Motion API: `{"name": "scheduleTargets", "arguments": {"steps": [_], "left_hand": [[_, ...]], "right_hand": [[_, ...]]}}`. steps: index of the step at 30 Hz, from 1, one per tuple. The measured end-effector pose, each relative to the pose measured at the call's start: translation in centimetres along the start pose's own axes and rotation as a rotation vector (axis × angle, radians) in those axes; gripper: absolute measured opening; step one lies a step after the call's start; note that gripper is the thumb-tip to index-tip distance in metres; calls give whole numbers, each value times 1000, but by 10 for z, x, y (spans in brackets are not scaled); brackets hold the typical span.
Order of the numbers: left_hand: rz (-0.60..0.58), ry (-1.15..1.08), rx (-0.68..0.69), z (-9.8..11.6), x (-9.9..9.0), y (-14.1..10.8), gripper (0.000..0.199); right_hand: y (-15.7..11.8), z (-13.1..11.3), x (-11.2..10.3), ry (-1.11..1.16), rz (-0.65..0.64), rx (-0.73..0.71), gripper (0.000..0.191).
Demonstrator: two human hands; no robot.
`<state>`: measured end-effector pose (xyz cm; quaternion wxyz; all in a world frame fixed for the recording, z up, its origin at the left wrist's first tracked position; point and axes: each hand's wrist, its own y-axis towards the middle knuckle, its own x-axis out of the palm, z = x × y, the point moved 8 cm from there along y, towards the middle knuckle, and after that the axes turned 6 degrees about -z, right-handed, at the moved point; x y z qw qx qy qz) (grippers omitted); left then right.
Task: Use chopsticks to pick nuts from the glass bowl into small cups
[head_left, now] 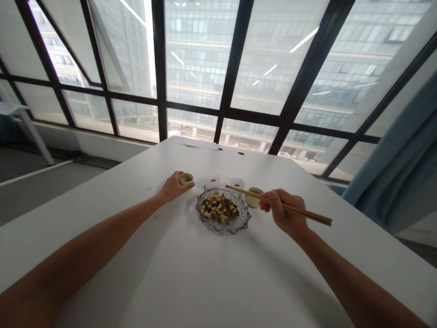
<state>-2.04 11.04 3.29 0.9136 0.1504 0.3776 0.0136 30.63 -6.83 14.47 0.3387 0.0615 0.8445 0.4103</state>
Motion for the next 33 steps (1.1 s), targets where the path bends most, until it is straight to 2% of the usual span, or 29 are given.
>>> {"name": "scheduleTargets", "arguments": {"steps": [3, 6, 9, 11, 14, 18, 21, 23, 26, 28, 31, 33], "left_hand": [[-70, 156, -36, 10, 0, 10, 80], [-45, 339, 112, 49, 5, 19, 78], [-133, 400, 271, 89, 32, 27, 74], [-238, 411, 276, 103, 52, 34, 74], [-332, 414, 244, 109, 69, 42, 75], [-277, 373, 367, 117, 66, 44, 70], [-232, 409, 411, 117, 63, 43, 76], [-227, 468, 359, 111, 63, 47, 82], [-311, 475, 270, 97, 70, 57, 79], [-337, 428, 352, 98, 72, 60, 77], [-291, 415, 584, 111, 70, 56, 78], [-276, 440, 646, 114, 69, 52, 78]], "right_hand": [[5, 16, -7, 93, 37, 100, 45], [8, 32, -15, 153, 93, 156, 47], [9, 42, -21, 165, 125, 190, 48], [10, 45, -24, 175, 132, 205, 49], [11, 45, -25, 189, 130, 208, 51], [11, 44, -25, 204, 118, 203, 51], [11, 45, -24, 194, 105, 196, 49], [11, 47, -23, 185, 92, 197, 49], [11, 48, -22, 182, 84, 195, 49], [11, 47, -22, 181, 89, 189, 49], [11, 44, -23, 176, 102, 181, 50], [11, 42, -24, 174, 107, 179, 50]]}}
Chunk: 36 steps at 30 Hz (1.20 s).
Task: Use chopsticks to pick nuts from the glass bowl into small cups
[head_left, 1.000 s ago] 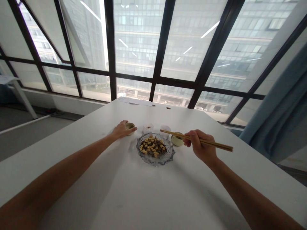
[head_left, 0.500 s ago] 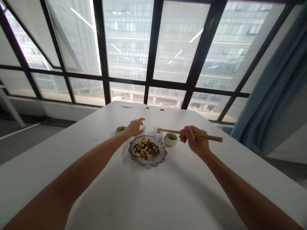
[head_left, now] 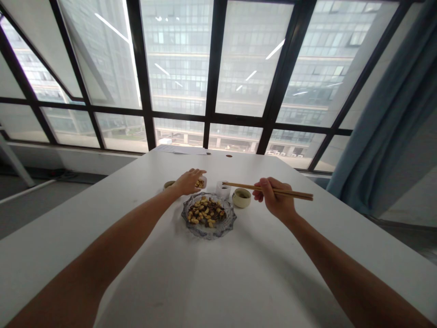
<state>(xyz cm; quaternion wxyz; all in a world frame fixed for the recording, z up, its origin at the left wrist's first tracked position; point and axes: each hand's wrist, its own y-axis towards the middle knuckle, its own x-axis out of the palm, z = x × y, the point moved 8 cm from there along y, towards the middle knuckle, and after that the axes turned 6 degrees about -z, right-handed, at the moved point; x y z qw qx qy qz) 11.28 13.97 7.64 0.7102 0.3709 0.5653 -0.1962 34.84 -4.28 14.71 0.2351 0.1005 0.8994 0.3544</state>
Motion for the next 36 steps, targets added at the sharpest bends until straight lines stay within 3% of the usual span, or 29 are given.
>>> {"name": "scheduleTargets", "arguments": {"steps": [3, 7, 9, 17, 21, 25, 29, 34, 36], "left_hand": [[-12, -18, -56, -3, 0, -2, 78], [-102, -140, -277, -16, 7, 3, 86], [-149, -142, -329, -10, 10, 11, 90], [-259, -86, -175, 68, 28, 56, 80], [-127, -61, 11, 88, 18, 56, 82], [-28, -45, 117, 91, 6, 49, 80], [-32, -74, 110, 88, 5, 47, 80], [-16, -161, 103, 87, 4, 46, 82], [-32, -173, 68, 83, 6, 47, 81]], "right_hand": [[0, -1, 0, -6, -3, 3, 50], [2, 2, -4, -13, 4, 1, 49], [3, 6, -7, -15, 13, 5, 48], [5, 25, -14, -81, 12, 52, 50], [5, 25, -15, -118, 4, 42, 49], [5, 23, -13, -137, -10, 20, 48], [3, 26, -8, -151, -6, 23, 49], [0, 30, 15, -189, -141, -10, 49], [1, 33, 14, -158, -116, 24, 50]]}}
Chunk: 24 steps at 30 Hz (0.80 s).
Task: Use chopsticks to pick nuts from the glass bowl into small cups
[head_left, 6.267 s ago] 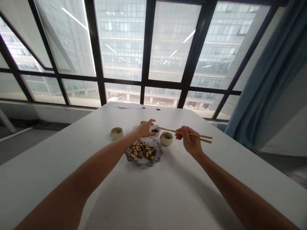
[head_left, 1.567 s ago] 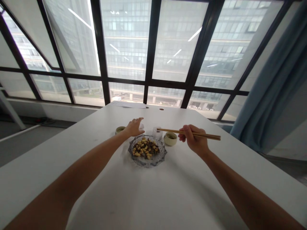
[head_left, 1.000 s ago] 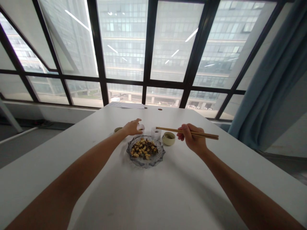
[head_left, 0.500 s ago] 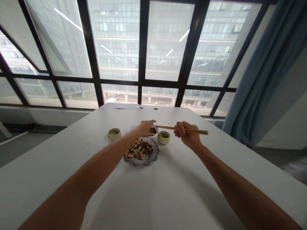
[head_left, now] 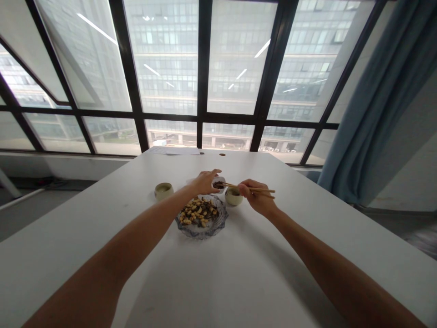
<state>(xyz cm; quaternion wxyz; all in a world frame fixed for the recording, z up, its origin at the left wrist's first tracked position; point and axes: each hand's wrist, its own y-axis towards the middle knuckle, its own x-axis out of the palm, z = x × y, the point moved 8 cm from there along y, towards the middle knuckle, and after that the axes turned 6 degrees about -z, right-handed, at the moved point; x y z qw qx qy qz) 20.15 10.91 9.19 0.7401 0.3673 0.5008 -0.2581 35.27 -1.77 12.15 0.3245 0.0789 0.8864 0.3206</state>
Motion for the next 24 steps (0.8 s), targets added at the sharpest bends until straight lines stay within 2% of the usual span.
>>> {"name": "scheduleTargets", "arguments": {"steps": [4, 6, 8, 11, 13, 15, 19, 24], "left_hand": [[-81, 12, -132, -15, 8, 3, 78], [-131, 13, -186, -21, 11, 3, 76], [-147, 22, -202, -26, 8, 0, 72], [-90, 85, -191, -36, -9, -18, 61], [-23, 142, -191, -48, -24, -39, 53], [52, 171, -204, -63, -37, -67, 48], [186, 176, -301, -95, -47, -123, 48], [361, 84, -445, -120, -36, -166, 57]], "right_hand": [[2, -4, -16, 205, 139, 76, 53], [2, -12, -20, 314, 153, 117, 58], [1, -23, -12, 359, 66, 183, 62], [-5, -35, 19, 379, -224, 282, 64], [-12, -41, 41, 388, -385, 294, 60], [-17, -42, 55, 393, -432, 269, 56], [-18, -33, 61, 360, -319, 207, 53], [-15, -24, 43, 369, -135, 173, 51]]}}
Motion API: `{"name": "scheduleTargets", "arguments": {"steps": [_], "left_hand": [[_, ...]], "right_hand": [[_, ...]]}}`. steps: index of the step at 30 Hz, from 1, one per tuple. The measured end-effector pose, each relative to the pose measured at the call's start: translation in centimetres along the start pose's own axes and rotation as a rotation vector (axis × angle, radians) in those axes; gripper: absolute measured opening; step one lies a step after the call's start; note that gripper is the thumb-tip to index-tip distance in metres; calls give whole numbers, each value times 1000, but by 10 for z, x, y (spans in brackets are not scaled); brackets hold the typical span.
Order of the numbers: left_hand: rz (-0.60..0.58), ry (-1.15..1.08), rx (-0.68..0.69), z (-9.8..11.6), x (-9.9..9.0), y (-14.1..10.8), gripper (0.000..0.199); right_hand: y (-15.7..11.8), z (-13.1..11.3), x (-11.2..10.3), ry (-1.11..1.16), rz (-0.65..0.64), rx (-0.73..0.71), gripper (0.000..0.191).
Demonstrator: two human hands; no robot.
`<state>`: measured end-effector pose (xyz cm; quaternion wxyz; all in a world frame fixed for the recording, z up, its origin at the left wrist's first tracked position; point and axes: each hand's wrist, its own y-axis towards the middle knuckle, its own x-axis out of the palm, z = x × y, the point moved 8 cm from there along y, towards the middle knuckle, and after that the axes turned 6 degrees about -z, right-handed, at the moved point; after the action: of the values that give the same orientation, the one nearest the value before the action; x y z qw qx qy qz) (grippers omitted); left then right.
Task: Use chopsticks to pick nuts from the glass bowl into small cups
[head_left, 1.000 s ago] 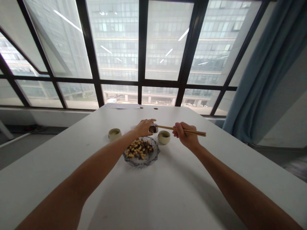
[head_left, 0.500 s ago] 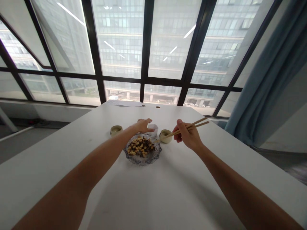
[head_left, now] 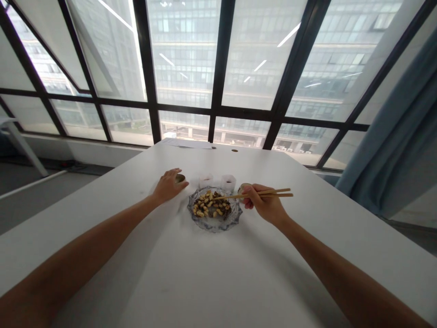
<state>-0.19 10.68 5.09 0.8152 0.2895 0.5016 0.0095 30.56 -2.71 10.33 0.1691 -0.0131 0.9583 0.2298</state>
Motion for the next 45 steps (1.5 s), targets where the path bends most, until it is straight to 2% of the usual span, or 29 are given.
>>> {"name": "scheduleTargets", "arguments": {"steps": [5, 9, 13, 18, 28, 34, 41, 45], "left_hand": [[68, -158, -93, -14, 11, -8, 70], [65, -253, -127, -20, 15, -7, 76], [72, -302, -134, -24, 17, -6, 79], [91, -327, -135, -27, 18, -6, 81], [76, -329, -156, -27, 20, -7, 84], [86, -329, -143, -26, 20, -7, 82], [97, -334, -126, -26, 19, -6, 79], [85, -339, -131, -25, 20, -6, 80]], "right_hand": [[-1, -6, -21, -86, 101, -4, 50], [-1, -5, -21, -242, 39, -8, 50], [-2, -9, -15, -293, -28, -50, 50], [-5, -19, -7, -311, -113, -87, 48], [-6, -22, -4, -341, -158, -99, 49], [-5, -16, -6, -245, -83, -57, 48], [-7, -12, -4, -227, -90, -35, 48], [-6, -12, -8, -188, -51, -18, 49]]}}
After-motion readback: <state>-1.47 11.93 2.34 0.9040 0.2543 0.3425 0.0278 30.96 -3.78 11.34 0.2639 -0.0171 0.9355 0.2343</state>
